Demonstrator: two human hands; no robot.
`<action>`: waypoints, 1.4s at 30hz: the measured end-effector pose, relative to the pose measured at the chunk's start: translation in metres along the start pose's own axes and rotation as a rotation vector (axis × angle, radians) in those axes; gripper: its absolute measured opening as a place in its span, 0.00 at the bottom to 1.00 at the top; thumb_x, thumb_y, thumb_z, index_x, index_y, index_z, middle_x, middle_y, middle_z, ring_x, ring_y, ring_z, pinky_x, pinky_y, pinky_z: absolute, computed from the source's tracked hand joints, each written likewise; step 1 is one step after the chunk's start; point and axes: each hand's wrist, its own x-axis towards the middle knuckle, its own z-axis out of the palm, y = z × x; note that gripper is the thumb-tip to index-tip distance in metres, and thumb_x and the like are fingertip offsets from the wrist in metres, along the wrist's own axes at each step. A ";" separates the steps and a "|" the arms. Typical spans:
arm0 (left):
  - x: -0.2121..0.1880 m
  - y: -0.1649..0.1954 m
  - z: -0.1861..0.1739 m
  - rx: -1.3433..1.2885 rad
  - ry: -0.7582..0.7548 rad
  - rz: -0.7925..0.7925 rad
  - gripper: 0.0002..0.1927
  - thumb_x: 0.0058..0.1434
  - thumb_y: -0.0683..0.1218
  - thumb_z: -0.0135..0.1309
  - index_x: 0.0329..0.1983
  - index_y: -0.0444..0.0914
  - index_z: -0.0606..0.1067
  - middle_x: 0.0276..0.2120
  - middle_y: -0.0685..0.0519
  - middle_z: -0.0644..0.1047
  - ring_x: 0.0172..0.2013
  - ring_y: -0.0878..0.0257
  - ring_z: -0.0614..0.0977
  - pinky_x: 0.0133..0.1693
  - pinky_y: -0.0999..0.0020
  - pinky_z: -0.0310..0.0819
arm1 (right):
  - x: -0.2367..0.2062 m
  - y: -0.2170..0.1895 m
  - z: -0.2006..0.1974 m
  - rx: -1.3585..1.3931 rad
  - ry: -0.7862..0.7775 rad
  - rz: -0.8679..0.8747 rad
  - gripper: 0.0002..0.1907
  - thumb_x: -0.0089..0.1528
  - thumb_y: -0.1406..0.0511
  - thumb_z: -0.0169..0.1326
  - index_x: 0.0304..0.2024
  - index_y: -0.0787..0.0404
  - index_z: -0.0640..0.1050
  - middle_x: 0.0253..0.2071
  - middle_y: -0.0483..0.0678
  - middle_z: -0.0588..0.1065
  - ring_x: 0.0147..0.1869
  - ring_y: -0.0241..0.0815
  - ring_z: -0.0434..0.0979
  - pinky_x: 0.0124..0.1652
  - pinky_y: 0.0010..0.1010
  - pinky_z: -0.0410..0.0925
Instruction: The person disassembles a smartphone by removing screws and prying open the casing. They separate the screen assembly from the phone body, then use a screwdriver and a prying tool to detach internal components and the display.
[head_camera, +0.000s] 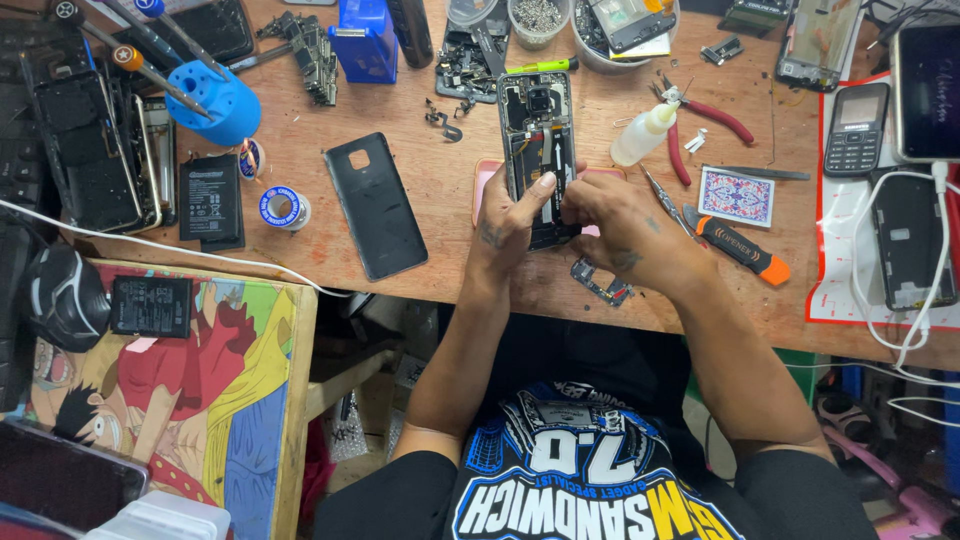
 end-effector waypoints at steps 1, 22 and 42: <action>0.000 0.000 -0.001 -0.011 -0.012 -0.004 0.17 0.68 0.44 0.51 0.55 0.29 0.76 0.47 0.45 0.83 0.45 0.61 0.84 0.52 0.67 0.79 | 0.000 0.001 -0.002 0.029 -0.009 -0.005 0.18 0.45 0.77 0.63 0.36 0.65 0.73 0.36 0.51 0.72 0.41 0.47 0.76 0.41 0.36 0.70; 0.003 -0.005 -0.005 -0.209 -0.097 -0.043 0.18 0.70 0.42 0.48 0.59 0.27 0.72 0.52 0.40 0.80 0.47 0.59 0.84 0.52 0.65 0.81 | -0.009 0.029 -0.003 0.251 -0.121 0.213 0.09 0.53 0.74 0.63 0.33 0.62 0.77 0.28 0.42 0.75 0.33 0.33 0.75 0.34 0.27 0.70; -0.001 0.013 -0.006 -0.221 0.117 0.199 0.20 0.71 0.40 0.46 0.64 0.26 0.68 0.54 0.35 0.78 0.51 0.48 0.84 0.56 0.53 0.83 | -0.055 0.025 -0.004 0.093 0.549 -0.059 0.10 0.58 0.75 0.69 0.40 0.61 0.83 0.39 0.47 0.76 0.41 0.37 0.77 0.38 0.29 0.69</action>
